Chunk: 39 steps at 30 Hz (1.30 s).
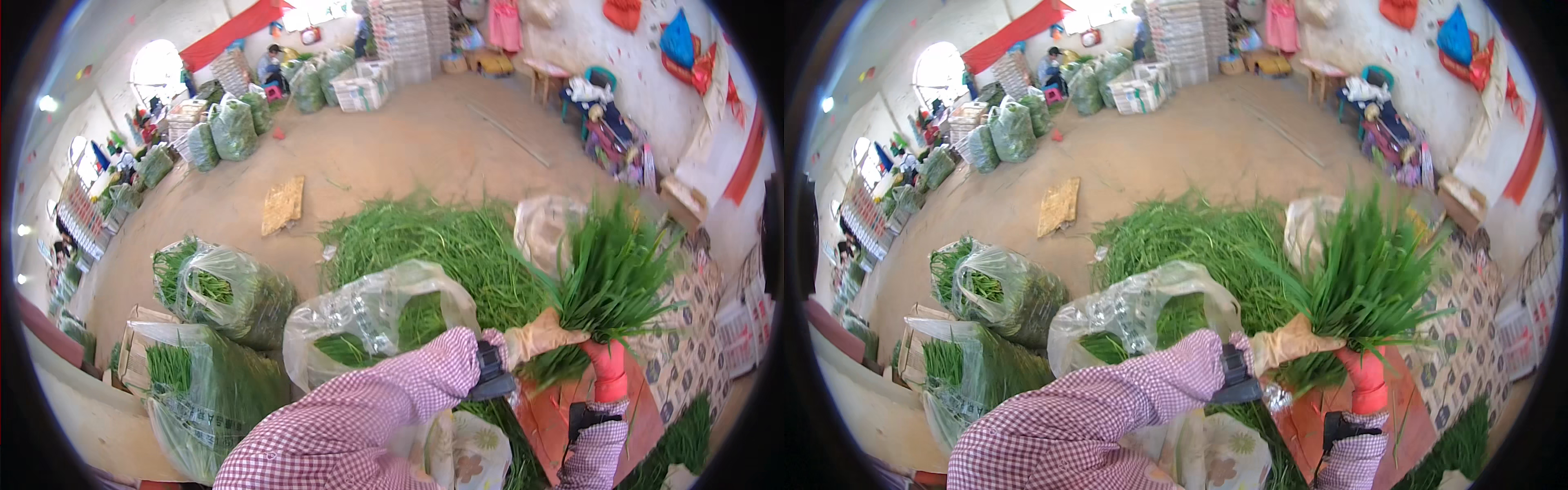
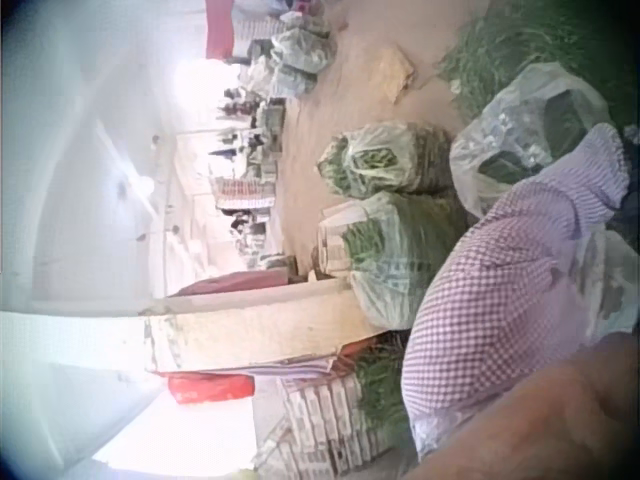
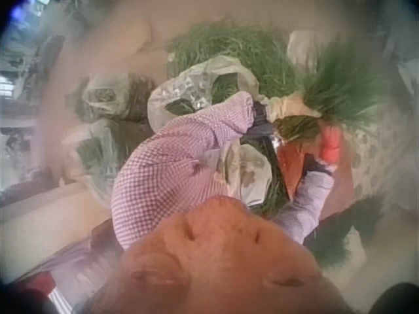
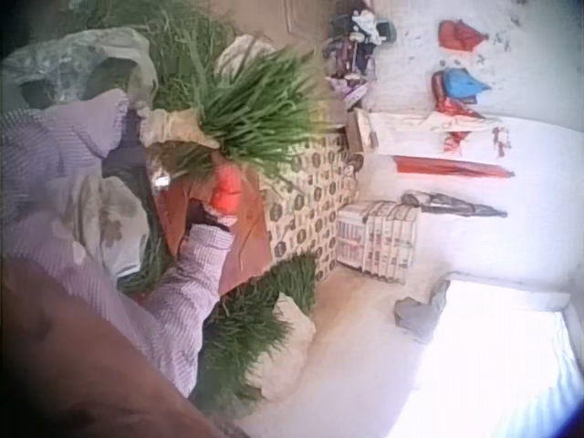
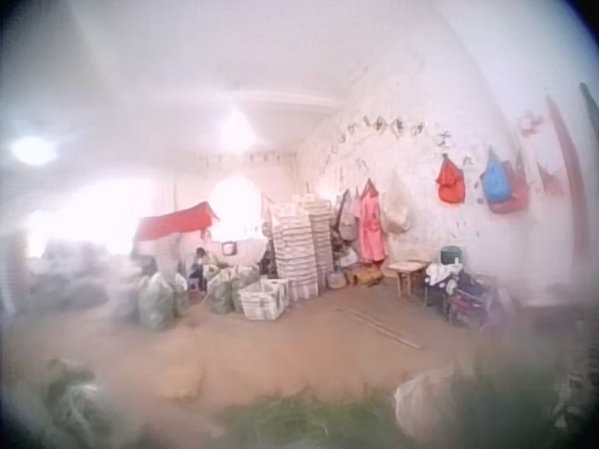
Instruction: The person picks up bunches of long green leaves, cleans off loose debris by hand, and secures them into bundles using red rubber bands on a wooden board.
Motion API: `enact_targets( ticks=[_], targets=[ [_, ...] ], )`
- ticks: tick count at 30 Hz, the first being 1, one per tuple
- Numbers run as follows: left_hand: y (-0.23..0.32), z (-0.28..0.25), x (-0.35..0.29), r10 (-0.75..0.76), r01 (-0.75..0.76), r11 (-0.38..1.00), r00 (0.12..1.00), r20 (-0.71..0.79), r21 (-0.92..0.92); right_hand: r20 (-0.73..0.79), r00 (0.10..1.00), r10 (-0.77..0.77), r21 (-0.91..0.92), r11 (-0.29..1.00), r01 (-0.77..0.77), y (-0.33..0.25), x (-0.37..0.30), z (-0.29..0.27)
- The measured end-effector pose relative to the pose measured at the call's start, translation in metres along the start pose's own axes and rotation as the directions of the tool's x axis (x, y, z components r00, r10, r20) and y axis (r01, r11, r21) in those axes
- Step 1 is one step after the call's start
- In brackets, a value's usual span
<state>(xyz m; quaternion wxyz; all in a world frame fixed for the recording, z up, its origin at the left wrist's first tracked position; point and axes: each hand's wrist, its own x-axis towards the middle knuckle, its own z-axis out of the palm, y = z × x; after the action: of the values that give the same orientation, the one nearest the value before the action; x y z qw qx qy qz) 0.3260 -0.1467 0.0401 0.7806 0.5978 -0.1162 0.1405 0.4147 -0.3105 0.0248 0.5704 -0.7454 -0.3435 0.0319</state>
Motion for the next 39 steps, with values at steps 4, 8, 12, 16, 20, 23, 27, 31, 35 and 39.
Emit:
enact_targets(
  ticks=[4,8,12,16,20,23,27,31,35,39],
  targets=[
    [0.041,-0.019,-0.026,-0.090,0.067,0.972,0.991,-0.095,-0.227,0.208,0.978,0.028,0.159,0.985,-0.062,-0.091,0.020,0.021],
    [0.102,-0.015,-0.094,-0.187,0.090,0.915,0.958,-0.216,-0.394,0.373,0.928,0.007,0.243,0.964,-0.105,-0.170,-0.004,0.057],
    [0.107,-0.011,-0.177,-0.370,0.166,0.789,0.897,-0.242,-0.591,0.600,0.794,0.093,0.193,0.947,-0.256,-0.202,-0.050,0.087],
    [0.104,-0.016,-0.237,-0.181,0.040,0.893,0.944,-0.277,-0.448,0.703,0.690,0.172,0.176,0.899,-0.402,-0.194,-0.103,0.120],
    [0.132,-0.038,-0.268,-0.176,0.016,0.910,0.920,-0.350,-0.415,0.729,0.668,0.148,0.262,0.842,-0.472,-0.197,-0.138,0.156],
    [0.131,-0.056,-0.280,-0.140,-0.035,0.935,0.877,-0.459,-0.354,0.782,0.610,0.124,0.191,0.885,-0.424,-0.207,-0.135,0.171],
    [0.133,-0.071,-0.293,-0.078,-0.074,0.944,0.898,-0.434,-0.323,0.795,0.603,0.061,0.186,0.922,-0.339,-0.223,-0.125,0.193],
    [0.131,-0.083,-0.299,-0.017,-0.109,0.957,0.904,-0.428,-0.268,0.749,0.657,0.087,0.250,0.881,-0.401,-0.201,-0.117,0.212],
    [0.131,-0.088,-0.299,-0.113,-0.052,0.943,0.879,-0.463,-0.328,0.601,0.778,0.182,0.378,0.793,-0.478,-0.207,-0.128,0.226],
    [0.115,-0.099,-0.301,-0.115,-0.073,0.944,0.842,-0.528,-0.322,0.438,0.879,0.188,0.398,0.836,-0.377,-0.194,-0.135,0.239]
  ],
)
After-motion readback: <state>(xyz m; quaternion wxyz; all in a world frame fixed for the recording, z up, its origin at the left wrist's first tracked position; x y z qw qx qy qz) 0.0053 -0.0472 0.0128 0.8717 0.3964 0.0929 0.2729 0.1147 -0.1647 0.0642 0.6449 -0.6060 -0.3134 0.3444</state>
